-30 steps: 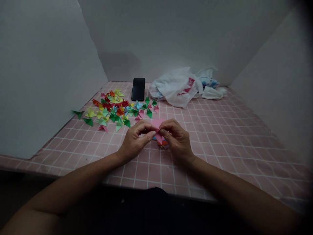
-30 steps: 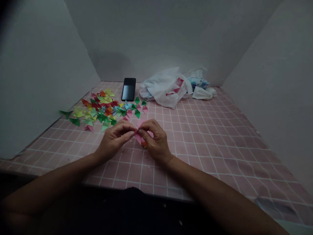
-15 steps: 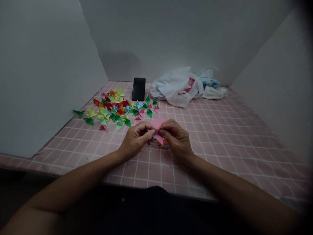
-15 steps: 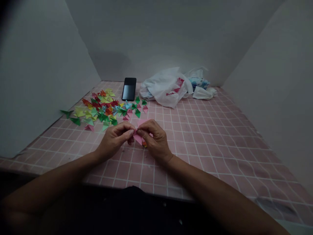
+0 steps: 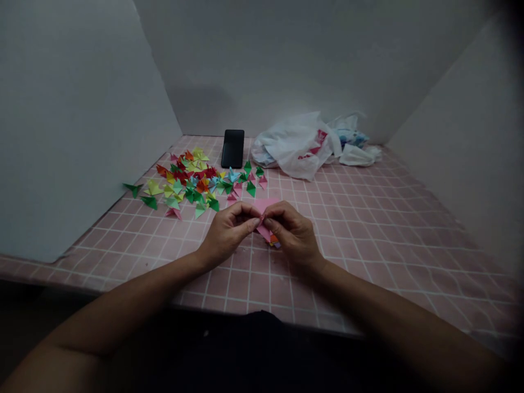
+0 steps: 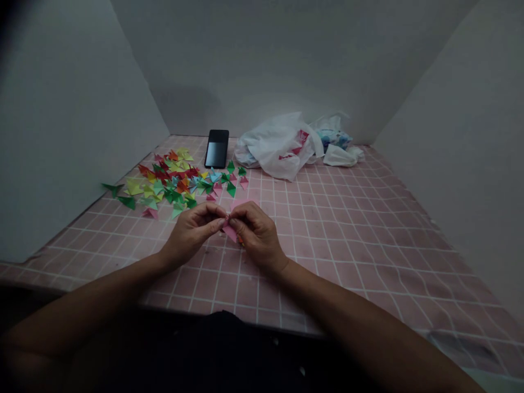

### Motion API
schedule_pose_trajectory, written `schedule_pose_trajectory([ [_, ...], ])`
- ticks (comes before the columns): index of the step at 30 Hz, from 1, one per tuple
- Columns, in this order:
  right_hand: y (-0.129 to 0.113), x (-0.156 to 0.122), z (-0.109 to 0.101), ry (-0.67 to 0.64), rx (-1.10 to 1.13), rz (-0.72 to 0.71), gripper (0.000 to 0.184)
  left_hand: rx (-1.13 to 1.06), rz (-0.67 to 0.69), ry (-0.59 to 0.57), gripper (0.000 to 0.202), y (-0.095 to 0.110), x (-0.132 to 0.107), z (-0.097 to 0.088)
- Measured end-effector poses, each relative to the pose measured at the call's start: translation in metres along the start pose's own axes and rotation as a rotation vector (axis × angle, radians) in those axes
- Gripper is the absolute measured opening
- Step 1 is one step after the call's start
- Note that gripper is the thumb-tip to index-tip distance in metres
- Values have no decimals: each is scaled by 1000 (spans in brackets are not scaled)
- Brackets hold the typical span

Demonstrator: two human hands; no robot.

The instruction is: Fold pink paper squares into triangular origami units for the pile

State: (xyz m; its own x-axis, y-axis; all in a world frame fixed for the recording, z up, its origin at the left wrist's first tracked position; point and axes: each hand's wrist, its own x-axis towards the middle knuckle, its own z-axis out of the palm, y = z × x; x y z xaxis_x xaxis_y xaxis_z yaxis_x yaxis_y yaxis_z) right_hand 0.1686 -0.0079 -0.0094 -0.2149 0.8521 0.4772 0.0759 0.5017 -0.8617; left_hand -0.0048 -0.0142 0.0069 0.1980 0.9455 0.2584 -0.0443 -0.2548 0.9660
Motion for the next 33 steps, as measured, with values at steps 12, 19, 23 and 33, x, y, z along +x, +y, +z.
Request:
schedule_pose_trajectory([
  [12,3,0,1,8,-6,-29,6,194,110,33,9,2,0,-4],
  [19,2,0,2,23,-122,-116,9,188,27,-8,12,1,0,-4],
  [23,4,0,2,20,-115,-102,11,234,8,29,16,-1,1,-6],
  [33,6,1,4,22,-125,-148,12,294,-68,27,21,9,-2,-5],
])
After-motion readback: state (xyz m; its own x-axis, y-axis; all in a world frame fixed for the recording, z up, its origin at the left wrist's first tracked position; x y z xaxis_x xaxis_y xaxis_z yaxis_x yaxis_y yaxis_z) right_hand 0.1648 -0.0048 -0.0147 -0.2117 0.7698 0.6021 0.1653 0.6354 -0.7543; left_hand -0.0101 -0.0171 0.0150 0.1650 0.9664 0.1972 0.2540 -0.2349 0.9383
